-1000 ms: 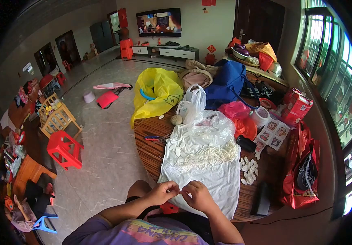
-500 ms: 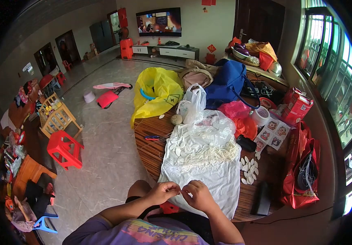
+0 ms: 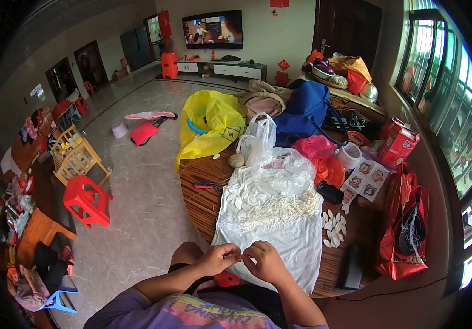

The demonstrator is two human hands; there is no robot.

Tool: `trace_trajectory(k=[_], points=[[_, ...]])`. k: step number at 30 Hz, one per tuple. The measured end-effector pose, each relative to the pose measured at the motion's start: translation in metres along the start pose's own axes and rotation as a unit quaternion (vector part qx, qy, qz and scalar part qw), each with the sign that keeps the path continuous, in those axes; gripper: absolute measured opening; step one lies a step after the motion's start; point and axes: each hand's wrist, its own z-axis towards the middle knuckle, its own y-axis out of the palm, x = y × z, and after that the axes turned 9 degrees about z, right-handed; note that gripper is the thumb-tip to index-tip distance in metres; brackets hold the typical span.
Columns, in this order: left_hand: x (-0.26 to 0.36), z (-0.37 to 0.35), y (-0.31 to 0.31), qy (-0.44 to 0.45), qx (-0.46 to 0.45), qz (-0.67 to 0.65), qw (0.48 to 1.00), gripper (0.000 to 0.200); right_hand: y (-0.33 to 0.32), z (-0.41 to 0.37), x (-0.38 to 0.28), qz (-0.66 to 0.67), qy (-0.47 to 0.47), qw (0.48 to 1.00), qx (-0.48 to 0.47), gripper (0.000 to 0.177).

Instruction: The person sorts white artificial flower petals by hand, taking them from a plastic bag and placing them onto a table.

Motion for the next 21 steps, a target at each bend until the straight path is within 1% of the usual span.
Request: trace_trajectory(k=[4, 10, 21], points=[[0.002, -0.0005, -0.0004, -0.012, -0.013, 0.014, 1.0, 0.01, 0.0005, -0.0004, 0.0039, -0.007, -0.004, 1.0, -0.002, 0.01], [0.0009, 0.0, -0.001, 0.009, -0.011, 0.031, 0.999, 0.011, -0.0003, 0.0019, 0.0028, -0.011, -0.006, 1.0, 0.002, 0.01], [-0.002, 0.0008, -0.0008, 0.003, 0.009, 0.012, 1.0, 0.012, -0.0014, 0.0043, 0.0006, -0.018, -0.002, 1.0, -0.003, 0.01]])
